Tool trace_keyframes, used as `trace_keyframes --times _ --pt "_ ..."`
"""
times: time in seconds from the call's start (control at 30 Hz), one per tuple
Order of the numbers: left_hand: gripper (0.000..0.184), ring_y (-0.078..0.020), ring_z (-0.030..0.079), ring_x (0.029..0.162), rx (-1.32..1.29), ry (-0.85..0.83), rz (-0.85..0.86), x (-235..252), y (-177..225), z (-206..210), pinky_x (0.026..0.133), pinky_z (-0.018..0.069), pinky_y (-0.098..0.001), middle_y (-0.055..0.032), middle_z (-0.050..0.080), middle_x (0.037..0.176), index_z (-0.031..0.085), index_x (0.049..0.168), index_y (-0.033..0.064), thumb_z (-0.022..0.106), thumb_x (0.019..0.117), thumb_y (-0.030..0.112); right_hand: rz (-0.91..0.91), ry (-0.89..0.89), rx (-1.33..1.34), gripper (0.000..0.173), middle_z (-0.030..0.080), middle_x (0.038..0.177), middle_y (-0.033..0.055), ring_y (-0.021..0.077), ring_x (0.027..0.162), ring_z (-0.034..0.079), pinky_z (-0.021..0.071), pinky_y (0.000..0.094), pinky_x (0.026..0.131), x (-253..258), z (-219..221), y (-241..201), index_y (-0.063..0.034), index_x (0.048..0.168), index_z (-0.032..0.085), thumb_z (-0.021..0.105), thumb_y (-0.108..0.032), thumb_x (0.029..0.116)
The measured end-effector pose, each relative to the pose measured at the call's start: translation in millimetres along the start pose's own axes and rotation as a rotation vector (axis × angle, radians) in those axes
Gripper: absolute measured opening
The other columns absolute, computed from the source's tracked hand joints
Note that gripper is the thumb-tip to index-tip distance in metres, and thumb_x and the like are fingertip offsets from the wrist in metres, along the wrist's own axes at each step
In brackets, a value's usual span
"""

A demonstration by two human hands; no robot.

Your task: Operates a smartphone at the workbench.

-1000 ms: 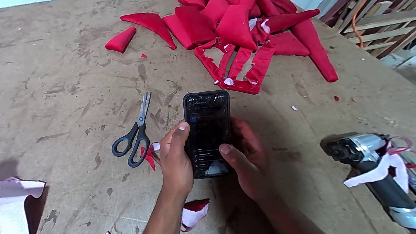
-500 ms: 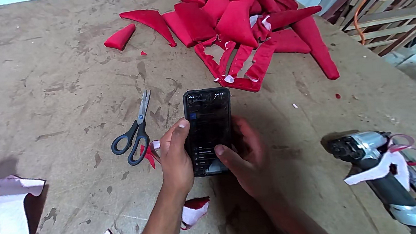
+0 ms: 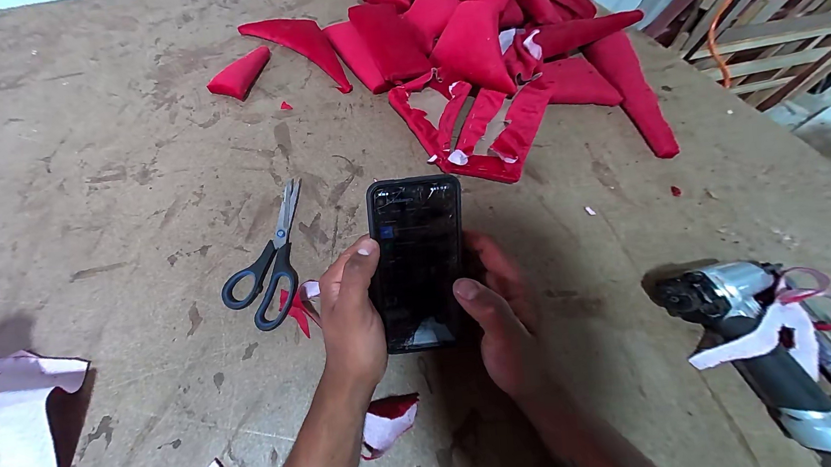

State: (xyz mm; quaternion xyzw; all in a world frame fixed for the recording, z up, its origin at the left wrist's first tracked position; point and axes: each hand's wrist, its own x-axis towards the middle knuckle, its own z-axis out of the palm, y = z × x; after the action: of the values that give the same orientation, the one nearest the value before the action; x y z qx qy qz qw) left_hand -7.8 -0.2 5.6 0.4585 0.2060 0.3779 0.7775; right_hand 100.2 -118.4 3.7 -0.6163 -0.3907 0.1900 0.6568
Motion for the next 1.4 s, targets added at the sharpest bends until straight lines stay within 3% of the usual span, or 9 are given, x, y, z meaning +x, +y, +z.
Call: trace_keyframes --times 0.43,0.63,0.77,0.83,1.03,1.23,1.3,1.4 --pt "0.048 -0.0240 0.072 0.093 -0.036 -0.013 -0.008 0.6 0.1 -0.9 0.080 0.0622 -0.0455 -0.0160 0.072 0.104 0.070 0.116 0.0075 0.036 0.1100 0.040 0.030 0.001 0.000 0.050 0.068 0.118 0.0088 0.0215 0.103 0.069 0.0617 0.0382 0.081 0.1 0.6 0.6 -0.0124 0.140 0.056 0.052 -0.044 0.1015" --pt "0.046 -0.0217 0.072 0.090 -0.009 -0.035 0.022 0.8 0.0 -0.8 0.079 0.0620 -0.0436 -0.0140 0.072 0.101 0.071 0.111 0.0076 0.037 0.1092 0.039 0.023 0.031 -0.047 0.039 0.070 0.116 0.0057 0.0183 0.103 0.069 0.0618 0.0355 0.083 1.1 1.5 -1.0 -0.0125 0.136 0.059 0.047 -0.033 0.1058" --pt "0.046 -0.0218 0.072 0.090 -0.006 -0.040 0.030 0.9 -0.7 -0.7 0.079 0.0621 -0.0436 -0.0141 0.072 0.101 0.072 0.111 0.0073 0.039 0.1090 0.039 0.032 0.046 -0.088 0.044 0.071 0.110 0.0038 0.0176 0.094 0.071 0.0630 0.0340 0.074 1.0 2.7 -1.3 -0.0148 0.135 0.060 0.065 -0.037 0.0968" --pt "0.046 -0.0222 0.072 0.090 -0.006 -0.040 0.028 0.8 -0.6 -0.7 0.079 0.0621 -0.0440 -0.0142 0.072 0.101 0.072 0.111 0.0076 0.038 0.1091 0.039 0.028 0.035 -0.057 0.047 0.070 0.110 0.0048 0.0184 0.094 0.070 0.0626 0.0338 0.074 0.8 2.5 -1.6 -0.0142 0.134 0.060 0.067 -0.040 0.0956" --pt "0.046 -0.0224 0.072 0.091 0.004 -0.028 0.029 1.0 -0.8 -0.8 0.079 0.0618 -0.0442 -0.0144 0.072 0.101 0.072 0.112 0.0079 0.038 0.1090 0.039 0.016 0.020 0.017 0.039 0.069 0.113 0.0076 0.0191 0.101 0.069 0.0609 0.0349 0.083 1.0 1.4 -0.3 -0.0108 0.135 0.060 0.051 -0.031 0.1035" --pt "0.046 -0.0217 0.072 0.086 0.001 -0.029 0.029 1.0 -0.5 -1.2 0.075 0.0621 -0.0425 -0.0137 0.072 0.098 0.072 0.108 0.0073 0.039 0.1090 0.040 0.012 0.026 -0.007 0.037 0.070 0.113 0.0065 0.0180 0.103 0.069 0.0608 0.0345 0.084 1.9 2.6 -1.8 -0.0102 0.133 0.061 0.046 -0.030 0.1053" --pt "0.046 -0.0214 0.072 0.087 0.005 -0.032 0.032 0.8 -0.3 -1.1 0.076 0.0621 -0.0426 -0.0136 0.072 0.098 0.072 0.109 0.0075 0.038 0.1091 0.040 0.015 0.033 -0.055 0.036 0.070 0.112 0.0057 0.0178 0.100 0.070 0.0618 0.0345 0.081 1.7 2.4 -1.7 -0.0110 0.133 0.061 0.051 -0.031 0.1044" --pt "0.046 -0.0217 0.072 0.087 0.017 -0.026 0.025 0.8 -0.2 -1.2 0.075 0.0621 -0.0429 -0.0137 0.072 0.098 0.071 0.109 0.0079 0.037 0.1092 0.039 0.046 0.051 -0.128 0.048 0.071 0.109 0.0024 0.0161 0.093 0.070 0.0625 0.0331 0.072 -0.1 2.8 -1.9 -0.0151 0.134 0.060 0.068 -0.040 0.0939"
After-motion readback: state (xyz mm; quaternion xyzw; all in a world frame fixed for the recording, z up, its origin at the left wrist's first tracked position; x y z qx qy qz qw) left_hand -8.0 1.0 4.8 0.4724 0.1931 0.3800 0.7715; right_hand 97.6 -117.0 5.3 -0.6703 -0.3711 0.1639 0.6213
